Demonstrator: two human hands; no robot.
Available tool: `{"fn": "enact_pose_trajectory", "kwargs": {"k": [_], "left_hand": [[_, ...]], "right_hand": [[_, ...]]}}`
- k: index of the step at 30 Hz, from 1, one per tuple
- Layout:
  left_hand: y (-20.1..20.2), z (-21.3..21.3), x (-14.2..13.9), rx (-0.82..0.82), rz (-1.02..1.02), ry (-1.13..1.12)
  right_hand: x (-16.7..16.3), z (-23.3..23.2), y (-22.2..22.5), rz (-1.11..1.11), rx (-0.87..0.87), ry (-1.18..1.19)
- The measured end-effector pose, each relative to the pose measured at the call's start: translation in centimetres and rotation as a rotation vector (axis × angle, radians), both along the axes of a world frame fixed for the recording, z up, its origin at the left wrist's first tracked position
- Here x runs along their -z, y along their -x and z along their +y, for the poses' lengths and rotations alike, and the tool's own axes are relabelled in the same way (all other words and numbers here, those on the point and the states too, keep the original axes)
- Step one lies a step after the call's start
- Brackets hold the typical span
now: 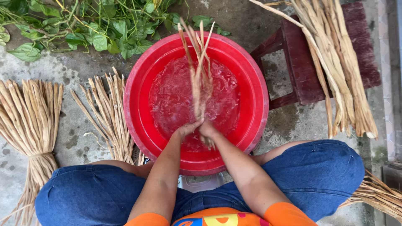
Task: The person sits cross-legged on the ground and repeatedly washes bundles of thin sticks in a red basin filled with water. They submerge the sticks, rub them together, and lift them out to drain before placing them on a nearby stool.
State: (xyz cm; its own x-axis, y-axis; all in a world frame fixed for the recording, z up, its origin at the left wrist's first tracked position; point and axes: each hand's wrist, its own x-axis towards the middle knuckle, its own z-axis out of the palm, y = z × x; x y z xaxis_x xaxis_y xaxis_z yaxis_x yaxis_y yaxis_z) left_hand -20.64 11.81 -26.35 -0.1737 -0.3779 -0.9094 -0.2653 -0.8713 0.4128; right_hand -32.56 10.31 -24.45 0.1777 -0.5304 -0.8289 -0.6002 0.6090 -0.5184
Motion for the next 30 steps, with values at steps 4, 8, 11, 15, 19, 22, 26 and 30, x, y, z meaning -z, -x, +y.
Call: {"fn": "enact_pose_trajectory", "kwargs": {"k": [4,8,11,15,19,22,26,30], "left_hand": [[-0.3,-2.5,-2.8,-0.477,0.121,0.022],[-1.7,-7.3,-5.3,-0.913,0.404,0.200],[-3.3,-10.3,-8.3,-0.841,0.413,0.332],[-6.1,-14.1,-13.2,-0.894,0.389,0.643],[-6.1,-15.7,-16.4,-0.957,0.406,0.792],[-3.9,-15.6,-16.6,-0.860,0.315,0.882],[-1.8,-14.9,-16.1,-0.783,0.440,0.949],[-1.2,-14.9,-16.5,-0.689,0.439,0.931]], "right_hand": [[-1.0,-0.4,-2.0,-0.247,-0.315,0.464],[-3.0,-1.2,-2.0,-0.183,-0.334,0.441],[-5.3,-0.4,-1.6,-0.171,-0.251,0.490],[-5.8,1.7,-0.5,-0.152,-0.240,0.698],[-3.3,2.2,1.5,-0.076,-0.185,0.581],[-2.8,1.7,2.7,-0.445,-0.025,0.574],[-4.2,0.3,2.6,-0.374,-0.034,0.644],[-6.1,-2.0,1.0,-0.667,0.132,0.532]]}}
